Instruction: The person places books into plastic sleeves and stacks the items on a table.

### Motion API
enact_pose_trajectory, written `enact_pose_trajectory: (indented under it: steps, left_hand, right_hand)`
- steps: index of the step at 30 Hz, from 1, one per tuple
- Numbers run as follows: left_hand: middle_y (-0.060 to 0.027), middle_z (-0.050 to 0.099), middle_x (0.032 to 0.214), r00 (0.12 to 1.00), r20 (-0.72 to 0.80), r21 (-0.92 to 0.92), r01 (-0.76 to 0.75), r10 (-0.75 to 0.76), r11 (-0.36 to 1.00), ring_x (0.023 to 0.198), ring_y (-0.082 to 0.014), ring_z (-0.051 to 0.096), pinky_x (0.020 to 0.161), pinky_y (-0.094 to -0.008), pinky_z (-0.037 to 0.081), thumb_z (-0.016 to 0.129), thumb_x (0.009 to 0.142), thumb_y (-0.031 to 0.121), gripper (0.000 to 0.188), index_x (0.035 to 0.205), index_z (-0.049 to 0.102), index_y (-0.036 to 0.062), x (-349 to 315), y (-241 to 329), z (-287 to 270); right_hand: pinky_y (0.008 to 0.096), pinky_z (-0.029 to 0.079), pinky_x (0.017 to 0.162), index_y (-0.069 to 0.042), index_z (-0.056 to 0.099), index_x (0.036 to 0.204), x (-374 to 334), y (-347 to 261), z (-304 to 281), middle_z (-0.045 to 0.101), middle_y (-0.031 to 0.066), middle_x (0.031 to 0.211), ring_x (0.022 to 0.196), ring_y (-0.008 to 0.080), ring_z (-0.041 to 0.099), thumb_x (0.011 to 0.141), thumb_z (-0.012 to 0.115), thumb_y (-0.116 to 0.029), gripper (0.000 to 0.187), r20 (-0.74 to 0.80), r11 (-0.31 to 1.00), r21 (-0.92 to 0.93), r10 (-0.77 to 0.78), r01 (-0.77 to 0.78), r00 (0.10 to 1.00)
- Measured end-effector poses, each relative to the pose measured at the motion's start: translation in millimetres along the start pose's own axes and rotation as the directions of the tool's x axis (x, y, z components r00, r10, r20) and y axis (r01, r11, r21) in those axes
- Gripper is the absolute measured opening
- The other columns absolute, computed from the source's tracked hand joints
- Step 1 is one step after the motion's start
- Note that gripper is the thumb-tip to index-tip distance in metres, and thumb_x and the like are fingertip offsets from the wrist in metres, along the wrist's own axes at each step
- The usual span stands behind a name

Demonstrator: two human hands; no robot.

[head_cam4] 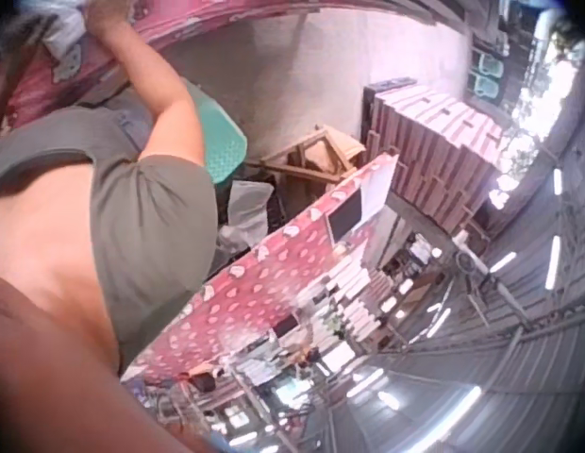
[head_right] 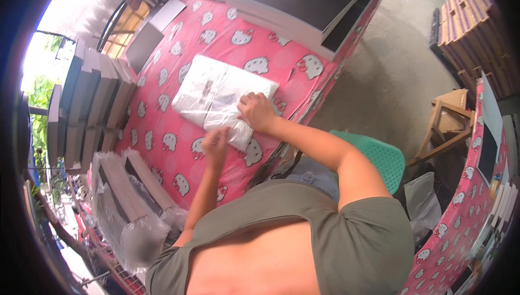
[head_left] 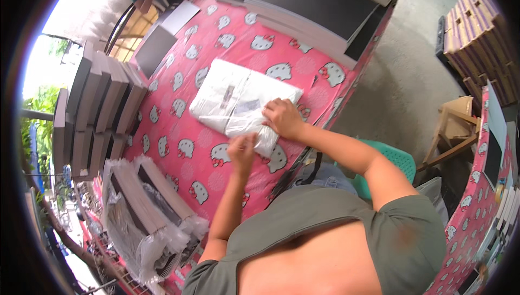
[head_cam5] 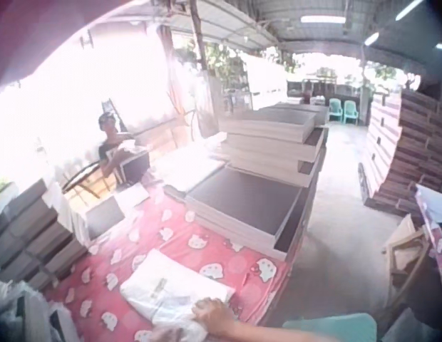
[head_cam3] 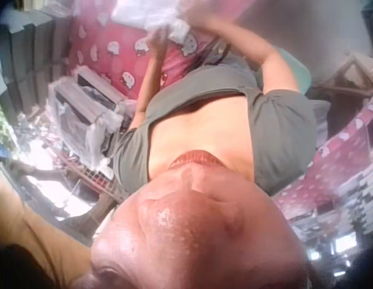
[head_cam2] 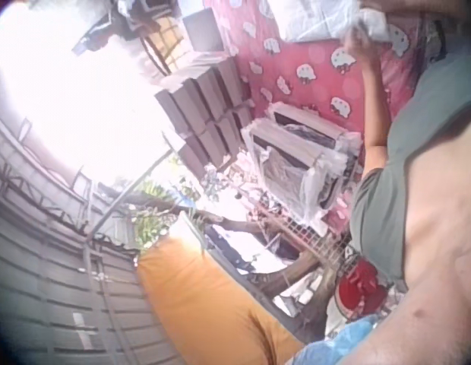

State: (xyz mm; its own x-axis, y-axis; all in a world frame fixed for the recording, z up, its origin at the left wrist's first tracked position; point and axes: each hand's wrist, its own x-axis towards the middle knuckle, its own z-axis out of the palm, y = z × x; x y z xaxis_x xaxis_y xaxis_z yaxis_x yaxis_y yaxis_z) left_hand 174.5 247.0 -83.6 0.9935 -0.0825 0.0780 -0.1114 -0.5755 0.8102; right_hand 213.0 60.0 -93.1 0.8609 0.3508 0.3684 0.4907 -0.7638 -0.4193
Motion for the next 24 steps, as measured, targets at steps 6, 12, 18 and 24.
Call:
enact_pose_trajectory:
  steps: [6, 12, 18, 24]
  left_hand:
    - [-0.0098, 0.033, 0.134, 0.916, 0.301, 0.691, -0.402, 0.266, 0.601, 0.123, -0.033, 0.03, 0.098, -0.0545, 0.019, 0.063, 0.072, 0.035, 0.055, 0.12, 0.048, 0.0151, 87.0, -3.2, -18.0]
    - [-0.012, 0.06, 0.092, 0.71, 0.21, 0.127, -0.701, 0.672, 0.702, 0.095, -0.0285, 0.054, 0.096, -0.0421, 0.029, 0.055, 0.073, 0.006, 0.014, 0.084, 0.058, -0.0009, 55.3, -6.3, 37.0]
    - [-0.0143, 0.06, 0.084, 0.853, 0.468, -0.053, -0.236, 0.232, 0.97, 0.083, -0.0272, 0.057, 0.081, -0.0363, 0.041, 0.052, 0.079, 0.006, 0.009, 0.082, 0.056, -0.0018, 23.6, 39.0, 37.9]
    - [-0.02, 0.058, 0.082, 0.964, 0.091, 0.174, -0.261, 0.249, 0.949, 0.076, -0.0311, 0.055, 0.07, -0.038, 0.042, 0.064, 0.073, 0.034, 0.042, 0.085, 0.055, -0.0053, 136.9, -37.8, 19.9]
  right_hand:
    - [0.0354, 0.04, 0.074, -0.007, 0.053, 0.072, -51.8, 35.3, -25.8, 0.053, 0.0083, 0.081, 0.082, 0.0237, 0.051, 0.072, 0.055, -0.015, 0.009, -0.114, 0.997, -0.044, -0.067, 0.062, 0.991]
    - [0.0365, 0.039, 0.078, -0.003, 0.055, 0.082, -89.5, 13.5, -76.9, 0.054, 0.0097, 0.087, 0.088, 0.0256, 0.051, 0.066, 0.064, -0.029, 0.032, 0.098, 0.964, -0.057, 0.263, -0.258, 0.96]
    - [0.0491, 0.027, 0.094, -0.002, 0.043, 0.118, -94.9, -25.9, -80.3, 0.038, 0.0169, 0.125, 0.119, 0.0317, 0.032, 0.06, 0.07, -0.043, 0.077, 0.186, 0.887, -0.17, 0.457, -0.43, 0.87]
    - [0.0419, 0.036, 0.089, -0.001, 0.041, 0.118, -169.6, 18.8, -96.3, 0.04, 0.02, 0.123, 0.112, 0.0328, 0.04, 0.058, 0.071, -0.05, 0.084, -0.254, 0.39, 0.139, 0.903, -0.91, 0.348]
